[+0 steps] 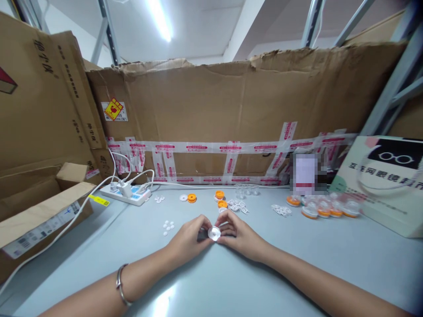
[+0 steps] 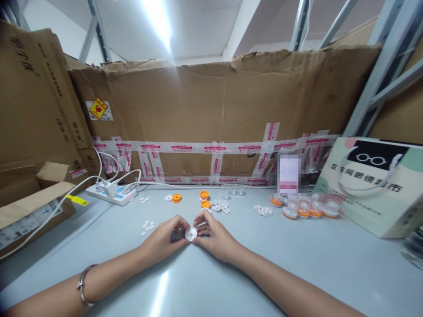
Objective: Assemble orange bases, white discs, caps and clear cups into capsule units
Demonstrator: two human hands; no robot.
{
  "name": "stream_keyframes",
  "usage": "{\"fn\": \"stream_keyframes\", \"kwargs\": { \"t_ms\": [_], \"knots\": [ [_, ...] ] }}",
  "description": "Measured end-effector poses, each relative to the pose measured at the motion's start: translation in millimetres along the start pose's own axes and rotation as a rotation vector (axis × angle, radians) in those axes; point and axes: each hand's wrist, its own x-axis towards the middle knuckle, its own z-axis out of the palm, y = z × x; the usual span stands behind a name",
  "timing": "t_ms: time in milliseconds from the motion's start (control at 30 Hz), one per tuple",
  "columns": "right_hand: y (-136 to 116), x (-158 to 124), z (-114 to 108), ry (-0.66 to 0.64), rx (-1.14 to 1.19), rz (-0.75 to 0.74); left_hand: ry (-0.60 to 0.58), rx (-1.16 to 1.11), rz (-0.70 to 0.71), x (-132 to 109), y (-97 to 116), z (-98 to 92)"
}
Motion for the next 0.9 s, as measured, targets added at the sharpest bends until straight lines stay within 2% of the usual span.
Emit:
{"fn": "stream_keyframes", "kwargs": {
  "t_ms": [200,333,467,567,900],
  "knots": [
    [2.4,3.9,-1.1,0.074,0.289,0.163,0.089,0.02,0.058,1.6,-0.7,1.1],
    [-3.3,3.7,-2.4,0.072,0.438,0.297,0.131,0.011,0.08,3.3,0.7,0.8],
    [-11.7,2.7,0.6,0.142,0.616,0.388,0.191,-0.022,0.07,3.4,1.0,0.6],
    [-16.2,2.4,3.4,0.15,0.684,0.405,0.23,-0.029,0.067,2.8,2.1,-1.2],
    [-15.9,0.4,2.7,0.043,0.787,0.384,0.297,0.022,0.117,1.8,8.7,-0.3]
  ]
}}
